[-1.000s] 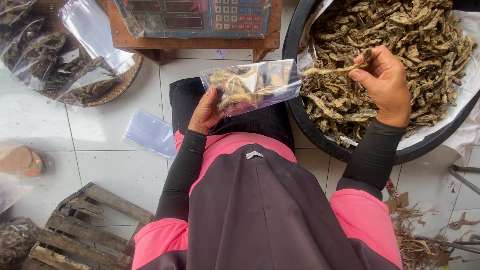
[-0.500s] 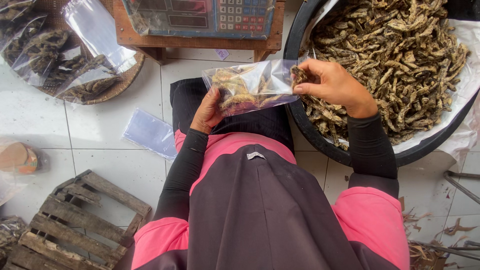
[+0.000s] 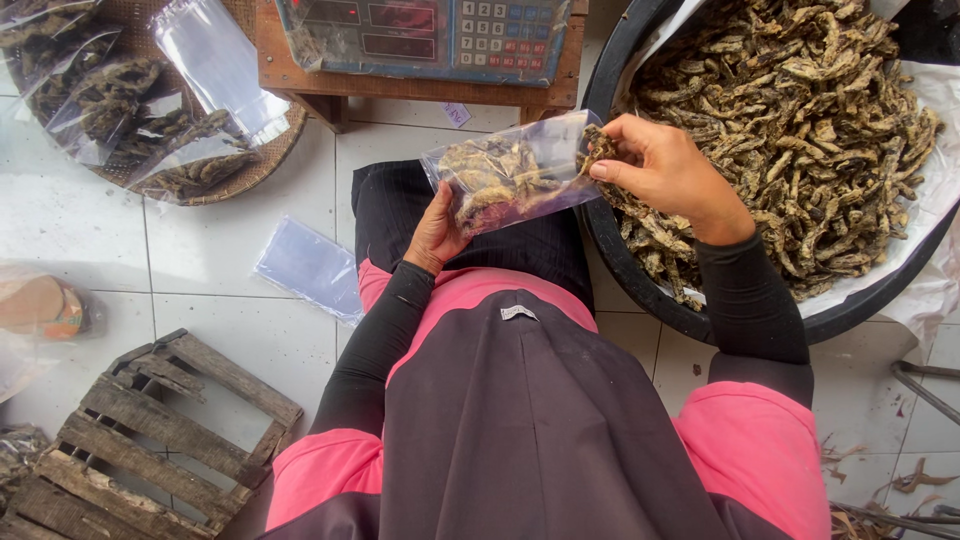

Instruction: The person scoops dried fish from a large basin into clear plastic bags, weighs each bag on a digital scale, and places the finished packages into a woven basket.

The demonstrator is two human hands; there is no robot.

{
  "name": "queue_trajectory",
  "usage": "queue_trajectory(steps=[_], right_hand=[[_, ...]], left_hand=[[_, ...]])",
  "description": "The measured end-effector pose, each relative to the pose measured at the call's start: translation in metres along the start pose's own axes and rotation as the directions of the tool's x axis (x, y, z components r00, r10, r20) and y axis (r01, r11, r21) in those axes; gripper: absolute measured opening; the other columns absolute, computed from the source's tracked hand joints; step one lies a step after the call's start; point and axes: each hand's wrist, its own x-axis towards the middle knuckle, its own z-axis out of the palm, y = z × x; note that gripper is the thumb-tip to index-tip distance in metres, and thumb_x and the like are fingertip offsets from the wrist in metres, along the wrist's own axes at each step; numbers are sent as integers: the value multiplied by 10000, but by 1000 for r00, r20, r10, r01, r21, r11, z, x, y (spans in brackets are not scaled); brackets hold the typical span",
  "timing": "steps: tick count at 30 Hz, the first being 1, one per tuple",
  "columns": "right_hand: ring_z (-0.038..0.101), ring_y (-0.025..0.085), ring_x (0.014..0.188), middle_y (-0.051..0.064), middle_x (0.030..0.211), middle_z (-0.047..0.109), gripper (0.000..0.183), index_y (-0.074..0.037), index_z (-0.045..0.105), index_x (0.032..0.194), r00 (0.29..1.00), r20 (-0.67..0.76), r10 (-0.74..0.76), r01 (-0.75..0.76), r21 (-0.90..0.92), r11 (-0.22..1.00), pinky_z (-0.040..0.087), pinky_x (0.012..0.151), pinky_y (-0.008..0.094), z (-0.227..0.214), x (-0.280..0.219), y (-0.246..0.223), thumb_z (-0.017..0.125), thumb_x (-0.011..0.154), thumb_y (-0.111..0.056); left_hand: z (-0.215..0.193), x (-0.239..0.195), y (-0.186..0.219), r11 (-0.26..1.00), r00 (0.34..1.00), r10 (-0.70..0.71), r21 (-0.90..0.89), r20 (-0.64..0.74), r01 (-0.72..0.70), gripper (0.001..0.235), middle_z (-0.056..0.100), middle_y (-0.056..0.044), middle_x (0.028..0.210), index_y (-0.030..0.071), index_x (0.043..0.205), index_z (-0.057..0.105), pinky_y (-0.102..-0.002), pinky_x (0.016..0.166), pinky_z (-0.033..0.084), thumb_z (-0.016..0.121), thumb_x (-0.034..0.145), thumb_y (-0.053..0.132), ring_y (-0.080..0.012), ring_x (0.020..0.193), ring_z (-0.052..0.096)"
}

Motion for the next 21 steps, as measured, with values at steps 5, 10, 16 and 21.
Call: queue_trajectory(steps=[5, 10, 16, 21], right_hand=[[735, 168, 831, 112, 1020, 766, 318, -25, 680, 1276, 995, 81, -64, 83, -255, 963, 578, 748, 319, 3, 10, -2, 672, 968, -106], [708, 234, 1063, 186, 1216, 719, 446, 1, 511, 1479, 922, 101, -373, 352, 179, 919, 587, 888, 341, 15, 12, -20, 617, 1055, -87], [771, 252, 894, 165, 1032, 775, 598, -119, 455, 1506, 959, 243, -146, 194, -188, 963, 603, 758, 372, 8, 17, -41, 678, 952, -143], [749, 346, 884, 221, 1018, 752, 738, -121, 342, 1552, 946, 302, -121, 211, -284, 935, 586, 746, 422, 8, 19, -38, 707, 914, -182]], left_hand=[[12, -3, 7, 980, 999, -33, 199, 19, 29, 637, 587, -29, 1431, 211, 1481, 490, -511, 1084, 530, 725, 931, 427, -259, 1322, 579], [0, -4, 10, 992, 995, -16, 125, -99, 29, 561, 603, -46, 1388, 152, 1436, 544, -535, 1058, 537, 707, 958, 395, -262, 1298, 594], [-14, -5, 2, 999, 999, -38, -10, -35, 37, 517, 626, -115, 1391, 77, 1402, 552, -526, 1098, 529, 697, 1000, 367, -302, 1304, 600], [-6, -7, 5, 999, 999, -35, 4, -31, 35, 553, 629, -118, 1388, 70, 1407, 555, -522, 1092, 537, 695, 970, 379, -304, 1301, 604]])
